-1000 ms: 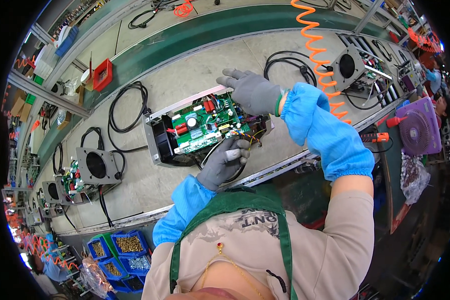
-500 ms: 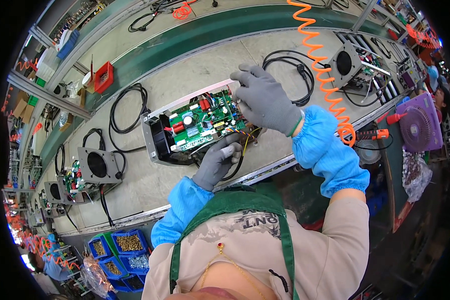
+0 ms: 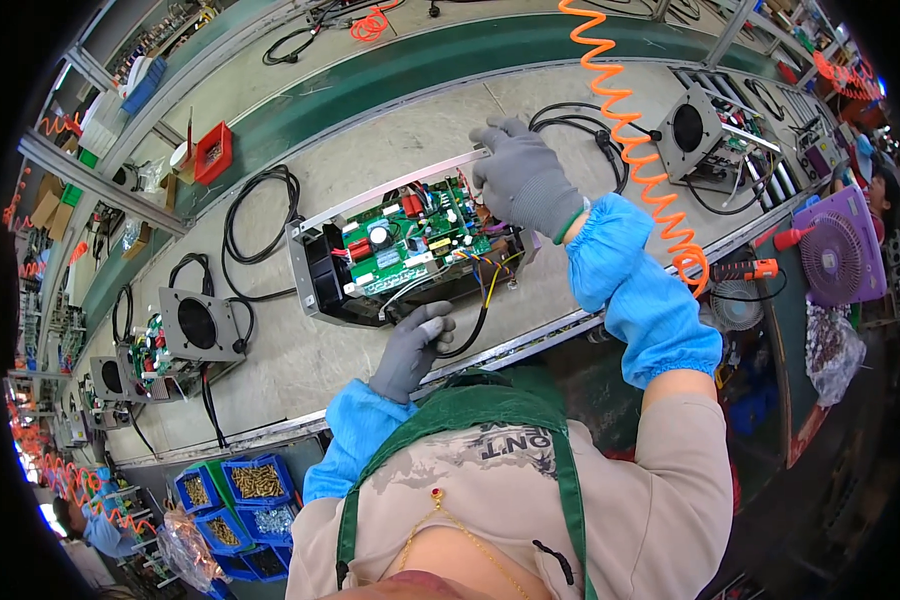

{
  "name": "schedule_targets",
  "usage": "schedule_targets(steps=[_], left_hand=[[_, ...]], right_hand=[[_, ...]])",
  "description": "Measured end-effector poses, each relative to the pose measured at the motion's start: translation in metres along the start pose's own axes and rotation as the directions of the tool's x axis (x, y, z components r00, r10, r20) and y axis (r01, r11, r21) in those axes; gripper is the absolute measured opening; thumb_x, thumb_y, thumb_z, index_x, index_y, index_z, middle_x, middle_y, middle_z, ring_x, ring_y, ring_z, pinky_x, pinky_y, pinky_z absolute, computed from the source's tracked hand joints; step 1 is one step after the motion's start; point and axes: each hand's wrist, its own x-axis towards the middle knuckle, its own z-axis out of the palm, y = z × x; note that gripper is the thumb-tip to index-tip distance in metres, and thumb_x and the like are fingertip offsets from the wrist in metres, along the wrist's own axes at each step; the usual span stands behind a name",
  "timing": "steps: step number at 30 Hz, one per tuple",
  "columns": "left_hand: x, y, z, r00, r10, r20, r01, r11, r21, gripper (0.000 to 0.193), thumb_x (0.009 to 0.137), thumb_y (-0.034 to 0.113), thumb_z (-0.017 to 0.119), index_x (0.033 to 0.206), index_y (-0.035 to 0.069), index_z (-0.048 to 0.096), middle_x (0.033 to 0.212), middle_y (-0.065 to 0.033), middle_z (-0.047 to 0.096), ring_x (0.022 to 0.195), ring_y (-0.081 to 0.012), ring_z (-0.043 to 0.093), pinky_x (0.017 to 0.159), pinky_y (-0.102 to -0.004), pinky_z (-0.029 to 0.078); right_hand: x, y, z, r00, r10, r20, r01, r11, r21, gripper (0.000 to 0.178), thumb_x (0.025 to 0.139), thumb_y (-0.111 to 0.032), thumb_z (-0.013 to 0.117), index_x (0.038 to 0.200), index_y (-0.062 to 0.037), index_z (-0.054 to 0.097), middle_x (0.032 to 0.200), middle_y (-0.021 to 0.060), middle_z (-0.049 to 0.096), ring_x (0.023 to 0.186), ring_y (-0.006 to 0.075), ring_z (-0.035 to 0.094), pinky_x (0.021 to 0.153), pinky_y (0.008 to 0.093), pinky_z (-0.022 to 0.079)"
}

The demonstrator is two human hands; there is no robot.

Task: Assembling electronic components on a printed circuit board using an electric screwdriver.

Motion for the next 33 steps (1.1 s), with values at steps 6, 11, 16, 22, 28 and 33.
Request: schedule_targets(steps=[6,11,16,22,28,33], left_hand=[[-0.013,-0.015,-0.029,0.993,0.043,-0.108,-0.044,0.999,-0.008,0.038,0.089,0.008,0.051,0.125,-0.005,0.047,0.096,-0.0073,0.059,0.079,-0.0120,0.054,0.070,-0.0237,0.045],[-0.020,-0.019,-0.030,0.982,0.042,-0.182,-0.036,0.999,0.032,0.038,0.089,0.008,0.051,0.125,-0.005,0.048,0.098,-0.0078,0.059,0.080,-0.0116,0.054,0.072,-0.0233,0.045],[-0.019,-0.021,-0.022,0.988,0.061,-0.139,-0.040,0.987,0.153,0.038,0.089,0.010,0.052,0.124,-0.005,0.050,0.098,-0.0076,0.060,0.081,-0.0111,0.053,0.073,-0.0236,0.044],[-0.018,-0.020,-0.015,0.995,0.037,-0.090,-0.019,0.981,0.192,0.035,0.090,0.008,0.051,0.122,-0.005,0.050,0.099,-0.0085,0.060,0.082,-0.0130,0.055,0.074,-0.0248,0.045],[-0.033,0.010,0.012,0.975,0.223,0.017,-0.200,0.839,0.506,0.031,0.089,0.014,0.054,0.116,-0.001,0.056,0.104,-0.0106,0.061,0.088,-0.0190,0.058,0.077,-0.0287,0.046],[-0.008,0.087,0.068,0.482,0.758,0.438,-0.506,-0.167,0.846,0.024,0.077,0.016,0.066,0.098,0.006,0.065,0.097,-0.0115,0.058,0.091,-0.0311,0.053,0.078,-0.0394,0.045]], right_hand=[[-0.019,-0.004,0.020,0.950,0.291,-0.113,-0.188,0.821,0.540,0.023,0.071,-0.001,0.052,0.090,-0.0063,0.064,0.121,0.0140,0.055,0.112,0.0310,0.052,0.094,0.0371,0.044],[-0.034,-0.003,0.010,0.865,0.434,-0.253,-0.218,0.778,0.590,0.019,0.068,-0.006,0.057,0.084,-0.0088,0.067,0.118,0.0131,0.058,0.111,0.0329,0.053,0.092,0.0402,0.045],[-0.037,-0.030,-0.010,0.995,0.003,-0.102,0.017,0.981,0.194,0.006,0.064,-0.013,0.066,0.068,-0.0096,0.068,0.131,0.0097,0.050,0.130,0.0357,0.034,0.104,0.0478,0.033],[-0.038,-0.039,0.006,0.998,0.027,-0.057,-0.024,0.998,0.056,0.011,0.060,-0.017,0.070,0.070,-0.0131,0.069,0.134,0.0076,0.047,0.132,0.0352,0.032,0.104,0.0523,0.030],[-0.042,-0.020,0.002,0.993,0.060,-0.099,-0.047,0.991,0.124,0.014,0.059,-0.018,0.071,0.072,-0.0133,0.069,0.131,0.0073,0.050,0.129,0.0355,0.035,0.102,0.0473,0.034],[-0.039,-0.016,0.004,0.970,0.164,-0.182,-0.136,0.978,0.158,0.016,0.058,-0.017,0.070,0.074,-0.0145,0.070,0.126,0.0074,0.053,0.125,0.0362,0.039,0.099,0.0428,0.038]])
